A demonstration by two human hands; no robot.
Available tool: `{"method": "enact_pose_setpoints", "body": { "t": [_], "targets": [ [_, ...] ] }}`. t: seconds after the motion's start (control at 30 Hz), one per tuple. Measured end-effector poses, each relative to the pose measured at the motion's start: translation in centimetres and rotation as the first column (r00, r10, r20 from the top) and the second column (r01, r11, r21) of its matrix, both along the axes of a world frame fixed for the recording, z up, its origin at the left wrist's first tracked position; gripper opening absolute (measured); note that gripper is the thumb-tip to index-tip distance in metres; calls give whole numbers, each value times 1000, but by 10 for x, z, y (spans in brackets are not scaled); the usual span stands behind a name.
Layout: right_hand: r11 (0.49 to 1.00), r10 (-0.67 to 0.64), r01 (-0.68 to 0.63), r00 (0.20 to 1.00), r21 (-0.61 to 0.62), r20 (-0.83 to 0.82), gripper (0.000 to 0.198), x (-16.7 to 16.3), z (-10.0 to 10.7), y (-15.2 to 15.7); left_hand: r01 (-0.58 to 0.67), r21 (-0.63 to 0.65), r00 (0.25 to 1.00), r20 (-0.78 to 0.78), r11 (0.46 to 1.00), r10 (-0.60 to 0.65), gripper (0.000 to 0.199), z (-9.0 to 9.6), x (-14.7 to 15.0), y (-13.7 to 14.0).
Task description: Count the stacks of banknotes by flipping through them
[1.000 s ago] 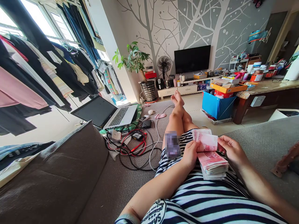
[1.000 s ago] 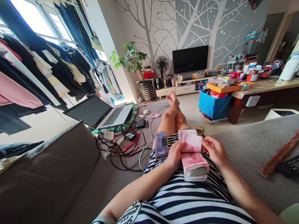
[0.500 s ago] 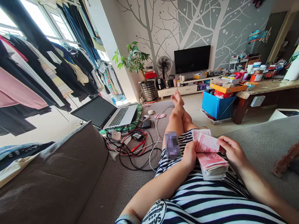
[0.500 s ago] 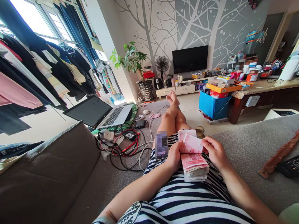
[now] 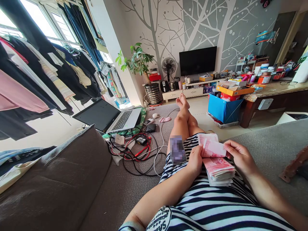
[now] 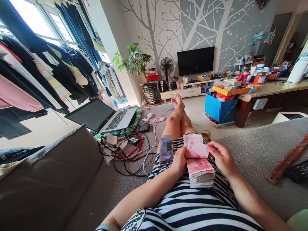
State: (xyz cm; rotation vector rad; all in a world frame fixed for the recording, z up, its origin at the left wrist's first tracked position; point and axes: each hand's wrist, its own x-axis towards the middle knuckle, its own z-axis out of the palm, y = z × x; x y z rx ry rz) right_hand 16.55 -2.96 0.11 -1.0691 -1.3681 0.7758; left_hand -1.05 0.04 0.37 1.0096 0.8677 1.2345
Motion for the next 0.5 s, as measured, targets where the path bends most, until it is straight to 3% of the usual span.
{"method": "enact_pose_setpoints", "body": {
  "t": [0.3, 0.5],
  "targets": [
    [1000, 22, -23, 999, -17, -37, 34, 1, -4, 1, 45, 17, 999, 18, 999, -45, 33, 3, 0, -1],
    [1000, 20, -21, 999, -12, -32, 35, 1, -3, 0, 43, 33, 996, 73, 999, -46, 33, -9, 3, 4]
  ]
}}
